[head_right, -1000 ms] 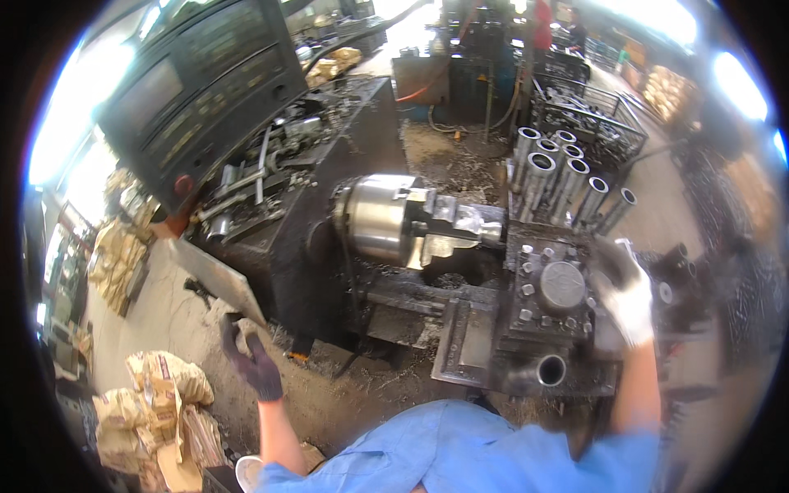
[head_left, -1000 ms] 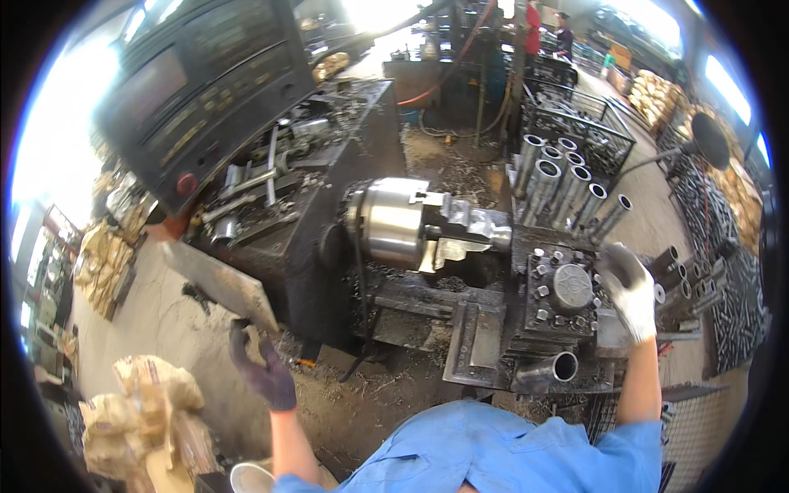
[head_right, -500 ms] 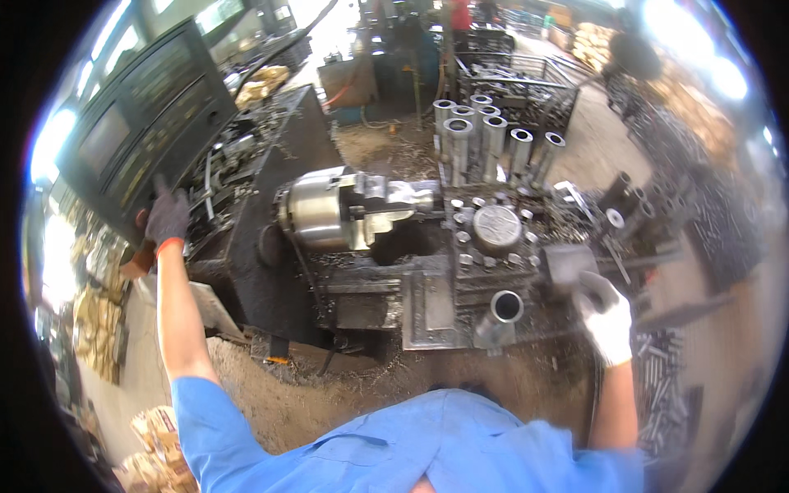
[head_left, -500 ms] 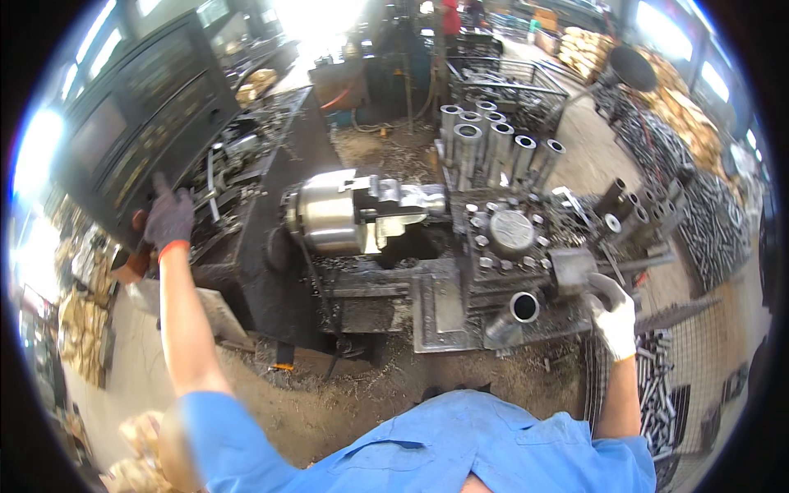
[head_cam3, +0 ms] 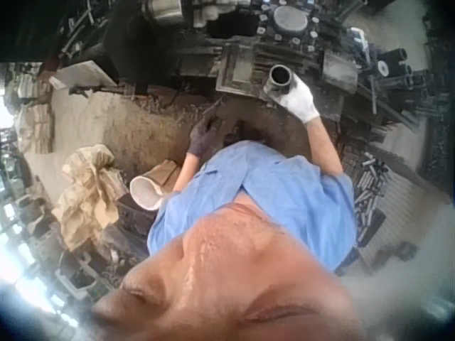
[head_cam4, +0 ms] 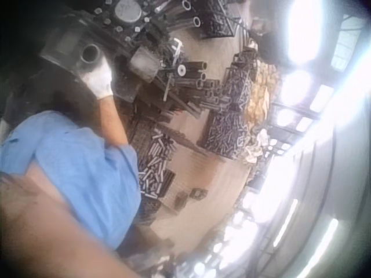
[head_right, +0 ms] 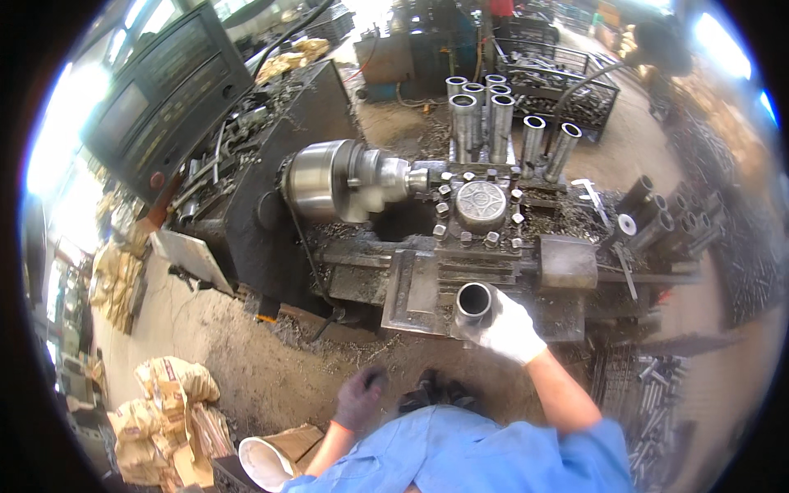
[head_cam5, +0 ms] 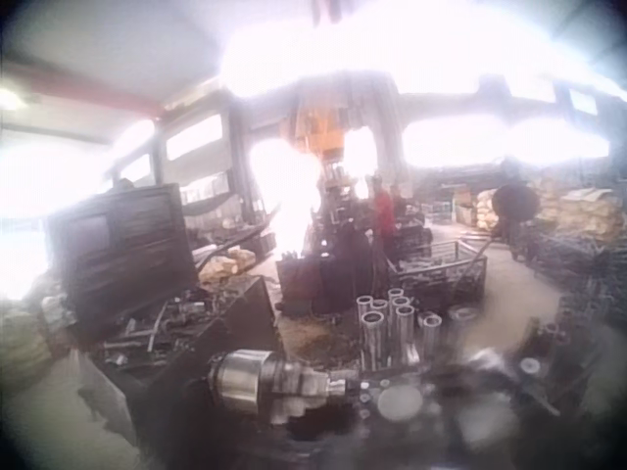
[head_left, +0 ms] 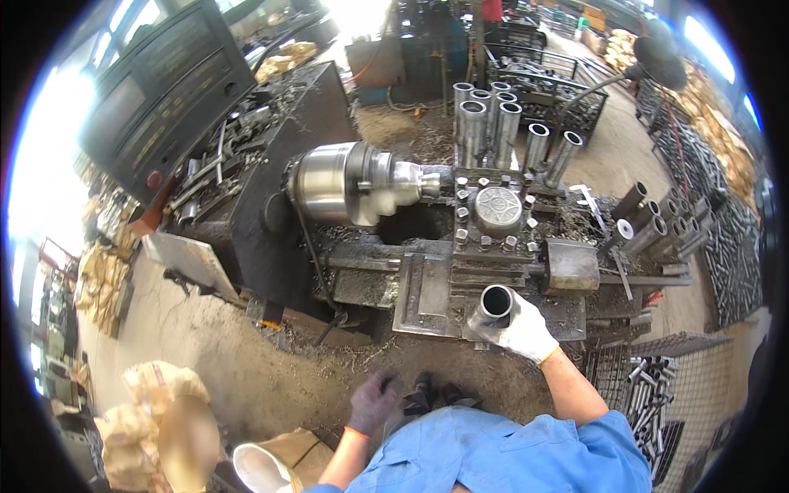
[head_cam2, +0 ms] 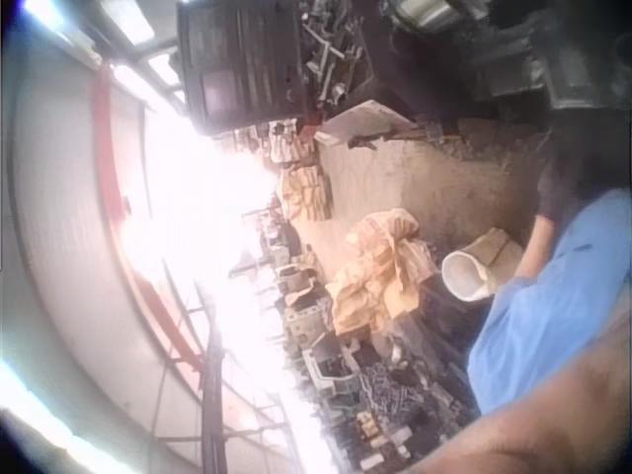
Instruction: The person repeatedly loads cylindrical metal blanks into a CNC lathe chuck, secures them, and removes finished parts. The person places the finished parts into a wire basket. The person wears gloves and uses both hands to handle the parts and operate the machine.
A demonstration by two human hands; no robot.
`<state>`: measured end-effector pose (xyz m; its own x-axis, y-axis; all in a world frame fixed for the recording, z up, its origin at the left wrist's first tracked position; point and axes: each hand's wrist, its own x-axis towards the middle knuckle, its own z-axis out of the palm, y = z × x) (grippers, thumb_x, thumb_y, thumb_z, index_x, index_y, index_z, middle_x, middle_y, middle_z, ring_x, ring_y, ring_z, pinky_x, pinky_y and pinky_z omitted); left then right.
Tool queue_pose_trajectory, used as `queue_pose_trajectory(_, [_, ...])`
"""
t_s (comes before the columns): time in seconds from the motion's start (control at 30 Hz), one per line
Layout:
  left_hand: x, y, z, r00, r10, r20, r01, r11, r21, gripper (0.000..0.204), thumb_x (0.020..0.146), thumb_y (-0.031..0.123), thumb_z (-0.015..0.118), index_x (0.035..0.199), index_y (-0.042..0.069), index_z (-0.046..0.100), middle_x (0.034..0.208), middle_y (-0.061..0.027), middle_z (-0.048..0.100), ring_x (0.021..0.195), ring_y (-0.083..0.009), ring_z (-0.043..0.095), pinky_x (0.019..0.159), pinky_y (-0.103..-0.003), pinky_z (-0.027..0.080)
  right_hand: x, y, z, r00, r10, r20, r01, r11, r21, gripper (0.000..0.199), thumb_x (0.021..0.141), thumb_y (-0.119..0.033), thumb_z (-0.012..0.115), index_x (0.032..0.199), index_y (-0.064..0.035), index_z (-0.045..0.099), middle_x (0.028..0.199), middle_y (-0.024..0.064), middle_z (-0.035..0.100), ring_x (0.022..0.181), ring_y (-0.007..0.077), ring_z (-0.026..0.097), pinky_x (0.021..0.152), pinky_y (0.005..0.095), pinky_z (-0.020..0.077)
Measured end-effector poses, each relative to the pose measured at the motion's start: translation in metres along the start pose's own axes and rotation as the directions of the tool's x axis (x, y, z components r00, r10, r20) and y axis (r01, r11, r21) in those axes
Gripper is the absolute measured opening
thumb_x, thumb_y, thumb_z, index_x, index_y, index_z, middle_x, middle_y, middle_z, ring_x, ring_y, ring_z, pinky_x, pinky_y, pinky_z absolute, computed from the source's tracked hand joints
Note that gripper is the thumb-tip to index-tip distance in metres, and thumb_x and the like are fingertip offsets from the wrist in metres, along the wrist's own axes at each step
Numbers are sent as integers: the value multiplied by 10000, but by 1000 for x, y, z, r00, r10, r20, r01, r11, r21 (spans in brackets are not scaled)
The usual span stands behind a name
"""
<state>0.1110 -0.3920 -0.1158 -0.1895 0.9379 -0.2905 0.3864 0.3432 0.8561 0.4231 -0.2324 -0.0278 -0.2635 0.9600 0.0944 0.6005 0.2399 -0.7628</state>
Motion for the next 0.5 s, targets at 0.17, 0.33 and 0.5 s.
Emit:
queue_pose_trajectory(0.17, [-80, -12, 14, 962, -257, -89, 269, 948, 168, 415, 990, 364, 696, 1313, 104, 722, 1193, -167, 783, 1129, -301, 755, 998, -406, 565, 10, -1, 6, 989, 111, 94, -112, 994, 5, 517, 835, -396, 854, 1245, -116, 710, 1180, 147, 774, 1071, 328, 756, 932, 415, 611])
queue_pose_trajectory(0.33, [-139, -21, 8, 923, -300, -242, 338, 931, 136, 433, 991, 390, 682, 1306, 95, 725, 1189, -178, 780, 1122, -322, 754, 996, -414, 562, -5, -18, 23, 981, -25, 191, 30, 999, -25, 607, 815, -438, 865, 1297, -109, 696, 1177, 161, 768, 1083, 344, 747, 955, 429, 596])
queue_pose_trajectory(0.5, [-233, -70, 7, 852, -325, -411, 359, 933, 6, 413, 979, 347, 665, 1303, 98, 724, 1200, -173, 770, 1115, -335, 746, 990, -428, 564, -54, -88, 113, 776, -219, 591, 249, 968, 32, 694, 827, -498, 857, 1351, -89, 658, 1264, 165, 733, 1167, 353, 705, 1007, 441, 561])
